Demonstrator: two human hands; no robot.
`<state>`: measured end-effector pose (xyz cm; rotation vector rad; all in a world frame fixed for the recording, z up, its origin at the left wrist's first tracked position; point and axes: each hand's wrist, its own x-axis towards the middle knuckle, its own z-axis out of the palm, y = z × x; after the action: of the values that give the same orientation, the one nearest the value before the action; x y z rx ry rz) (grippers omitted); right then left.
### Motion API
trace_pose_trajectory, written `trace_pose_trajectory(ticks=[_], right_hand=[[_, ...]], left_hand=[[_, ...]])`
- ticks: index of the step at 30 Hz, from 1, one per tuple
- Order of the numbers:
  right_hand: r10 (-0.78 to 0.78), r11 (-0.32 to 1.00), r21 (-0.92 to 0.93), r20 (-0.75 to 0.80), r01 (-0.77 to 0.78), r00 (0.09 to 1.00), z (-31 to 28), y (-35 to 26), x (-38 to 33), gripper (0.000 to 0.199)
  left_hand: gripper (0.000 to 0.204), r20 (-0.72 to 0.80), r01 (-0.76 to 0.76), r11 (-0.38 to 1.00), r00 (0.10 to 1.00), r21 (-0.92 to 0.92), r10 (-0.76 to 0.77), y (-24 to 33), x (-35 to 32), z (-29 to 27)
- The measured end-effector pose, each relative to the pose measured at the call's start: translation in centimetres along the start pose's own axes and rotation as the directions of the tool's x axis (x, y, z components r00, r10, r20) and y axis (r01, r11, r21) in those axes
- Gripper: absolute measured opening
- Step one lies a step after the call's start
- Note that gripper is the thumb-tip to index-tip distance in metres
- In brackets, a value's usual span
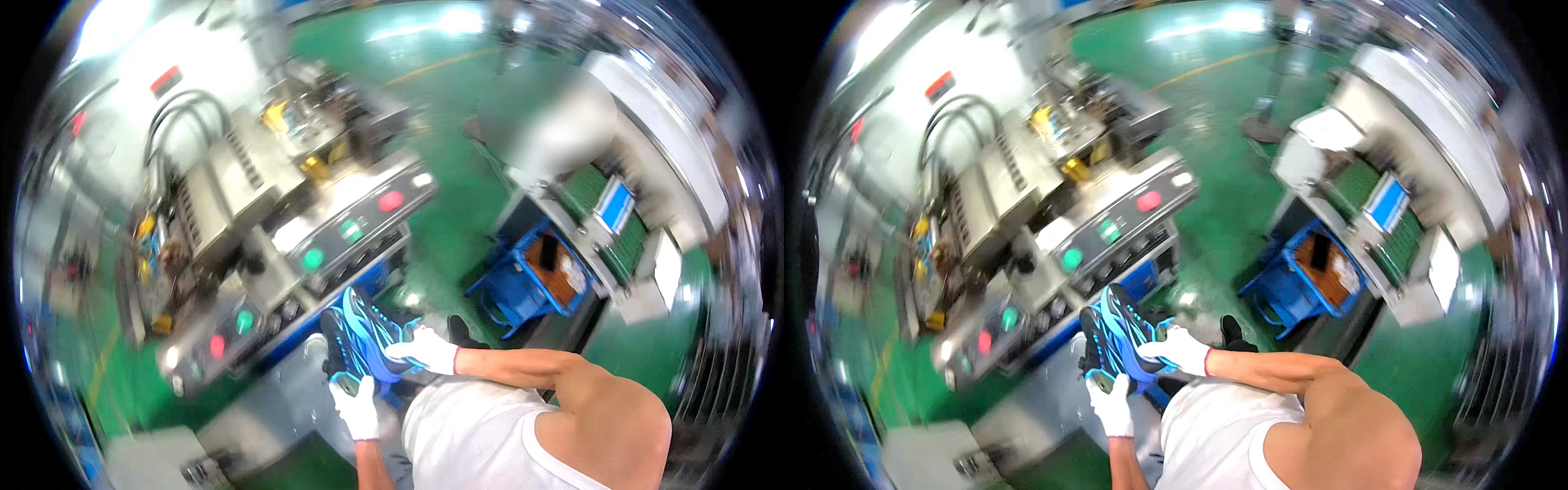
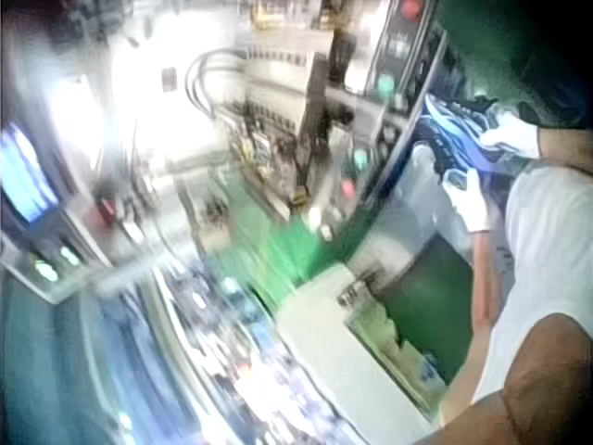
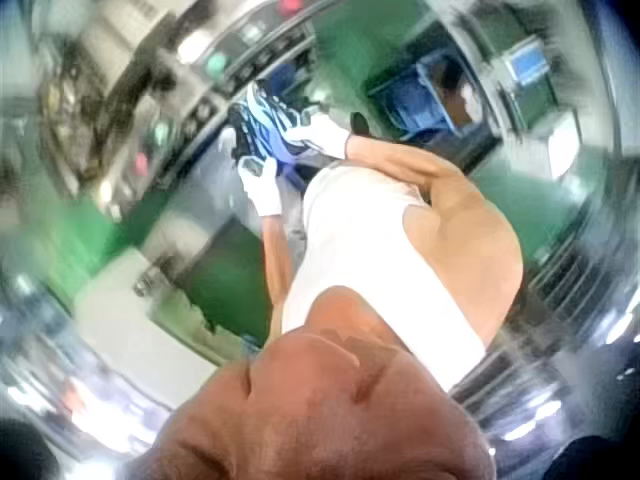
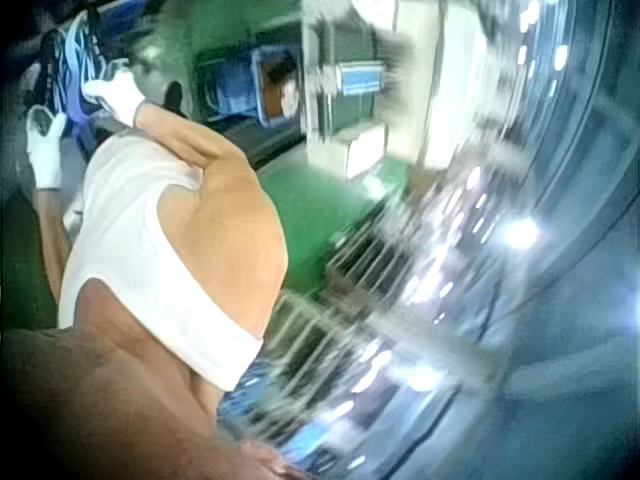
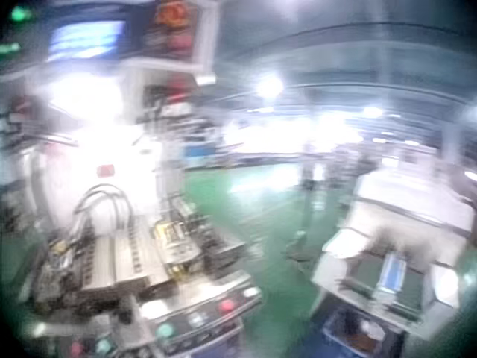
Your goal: The person repeatedly places blue shoes onto a heat-pressing machine for sole attachment, retrieves them, and then places them onto a conveyor belt.
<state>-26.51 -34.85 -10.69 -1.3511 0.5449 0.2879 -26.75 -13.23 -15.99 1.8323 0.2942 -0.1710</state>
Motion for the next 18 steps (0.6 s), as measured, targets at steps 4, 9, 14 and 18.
trace_pose_trajectory(ticks=[4, 9, 14, 18], right_hand=[[-0.029, 0.965, 0.231, -0.385, 0.127, 0.922, -14.1, 2.4, -3.6, 0.035], [-0.118, 0.601, 0.389, -0.82, 0.698, 0.559, -26.4, 0.0, -12.3, 0.032], [0.017, 0.95, 0.023, -1.0, 0.312, 0.022, -39.6, 0.9, -18.0, 0.07], [-0.171, 0.984, -0.155, -0.963, -0.089, -0.207, -48.1, 1.0, -20.0, 0.094]], left_hand=[[0.055, 0.415, -0.161, 0.984, 0.903, 0.078, 0.115, 9.3, -0.6, 11.4], [0.052, 0.747, -0.341, 0.94, 0.632, 0.028, 0.207, 18.1, -2.9, 27.2], [0.057, 0.797, -0.615, 0.777, 0.398, -0.136, 0.454, 25.7, -5.1, 45.7], [0.073, 0.815, -0.761, 0.587, 0.139, -0.276, 0.563, 26.6, -8.8, 62.4]])
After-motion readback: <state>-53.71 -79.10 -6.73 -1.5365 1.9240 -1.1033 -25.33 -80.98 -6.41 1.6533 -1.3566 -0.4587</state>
